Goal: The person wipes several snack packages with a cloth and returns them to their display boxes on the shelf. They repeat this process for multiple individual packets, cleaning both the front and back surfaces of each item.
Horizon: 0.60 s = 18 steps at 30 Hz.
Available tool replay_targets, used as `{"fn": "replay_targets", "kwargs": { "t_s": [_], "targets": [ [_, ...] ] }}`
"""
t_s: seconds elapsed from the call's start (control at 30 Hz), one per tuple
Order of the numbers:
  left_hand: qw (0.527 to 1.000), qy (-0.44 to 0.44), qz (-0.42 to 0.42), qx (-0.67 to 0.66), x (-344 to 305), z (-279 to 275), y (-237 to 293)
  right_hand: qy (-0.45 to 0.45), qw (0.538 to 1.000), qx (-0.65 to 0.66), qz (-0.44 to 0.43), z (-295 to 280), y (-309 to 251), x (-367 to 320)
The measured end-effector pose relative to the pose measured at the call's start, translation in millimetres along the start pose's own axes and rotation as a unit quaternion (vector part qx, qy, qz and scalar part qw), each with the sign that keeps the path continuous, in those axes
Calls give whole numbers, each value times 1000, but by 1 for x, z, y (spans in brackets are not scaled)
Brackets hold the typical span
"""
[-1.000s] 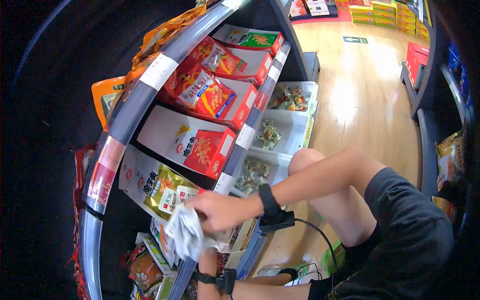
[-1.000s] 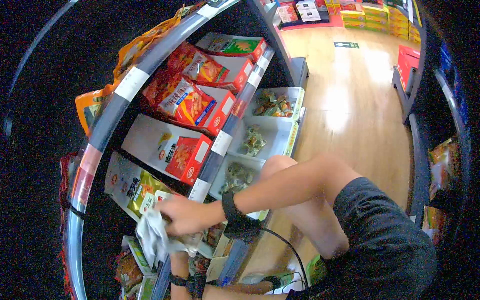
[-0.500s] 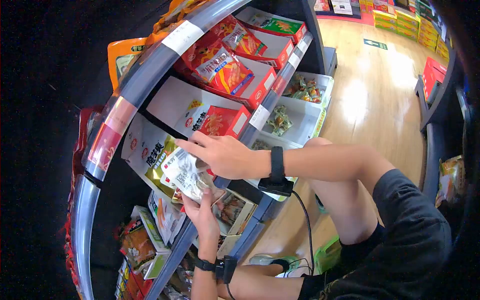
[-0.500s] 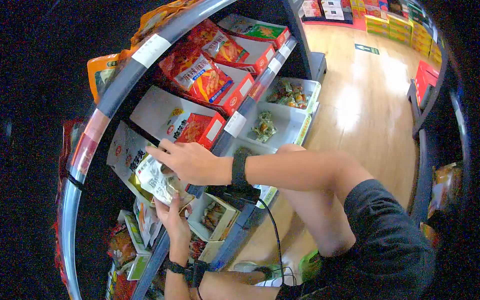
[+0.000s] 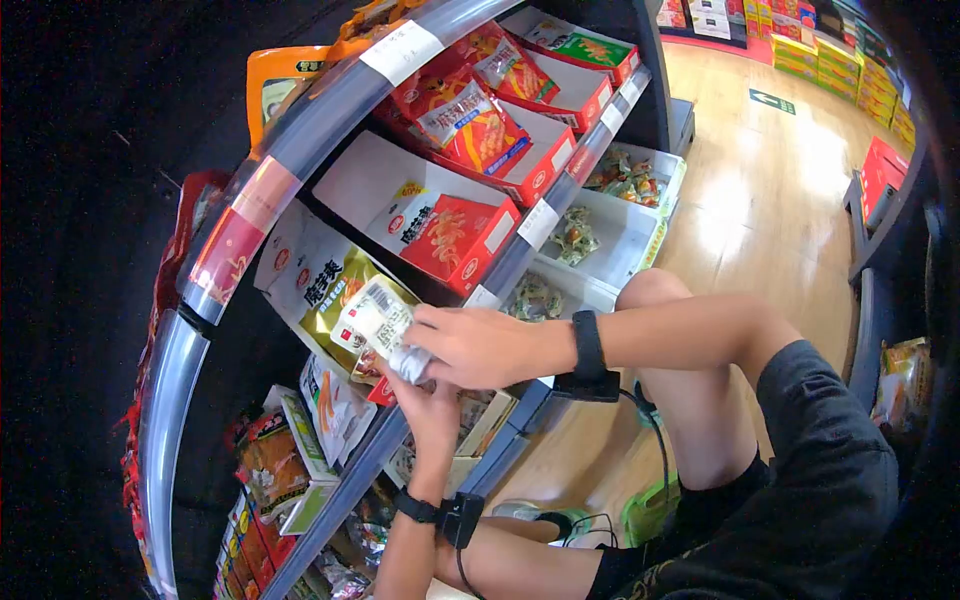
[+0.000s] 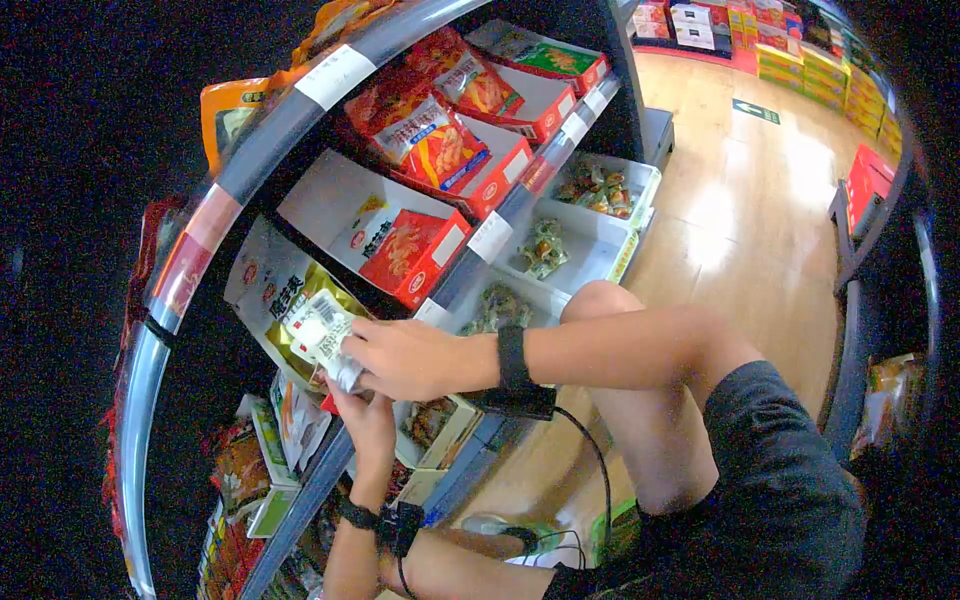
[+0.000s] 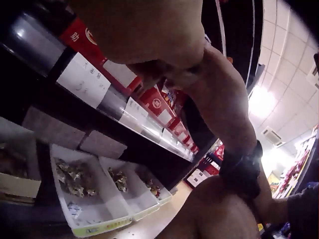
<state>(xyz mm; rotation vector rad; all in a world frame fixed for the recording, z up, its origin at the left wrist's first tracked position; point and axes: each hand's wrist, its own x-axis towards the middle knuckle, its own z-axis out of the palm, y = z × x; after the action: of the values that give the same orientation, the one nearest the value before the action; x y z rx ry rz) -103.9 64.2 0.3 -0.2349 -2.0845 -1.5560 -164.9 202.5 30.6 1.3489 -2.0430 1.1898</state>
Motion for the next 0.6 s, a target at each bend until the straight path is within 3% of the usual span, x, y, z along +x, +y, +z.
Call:
{"fn": "replay_targets", "kwargs": {
  "t_s": [0.07,0.1,0.23,0.33,0.37,0.47,0.5,0.6],
  "targets": [
    [998,-32,7,50,-3,8,11,43,998,-28,28,-3,8,6],
    [995,-41,-76,56,-9,9,19,85,995,-38,39,-9,10,11],
    [995,-71,-67,6,-11,20,38,186,982,15,14,-28,29,26],
    [999,-18,-31,36,-1,5,1,71,993,28,-84,-17,18,11],
    [995,-6,-28,-94,-2,4,-4,10,993,39,-113,-12,10,3],
    [997,-61,-7,-53,5,1,7,-72,996,4,-61,-8,1,-3],
    [996,-63,-41,-49,4,1,3,-28,998,-3,-48,-8,5,-1],
    [987,-91,-2,129,-5,10,9,94,995,-10,18,-14,23,13]
  ]
}}
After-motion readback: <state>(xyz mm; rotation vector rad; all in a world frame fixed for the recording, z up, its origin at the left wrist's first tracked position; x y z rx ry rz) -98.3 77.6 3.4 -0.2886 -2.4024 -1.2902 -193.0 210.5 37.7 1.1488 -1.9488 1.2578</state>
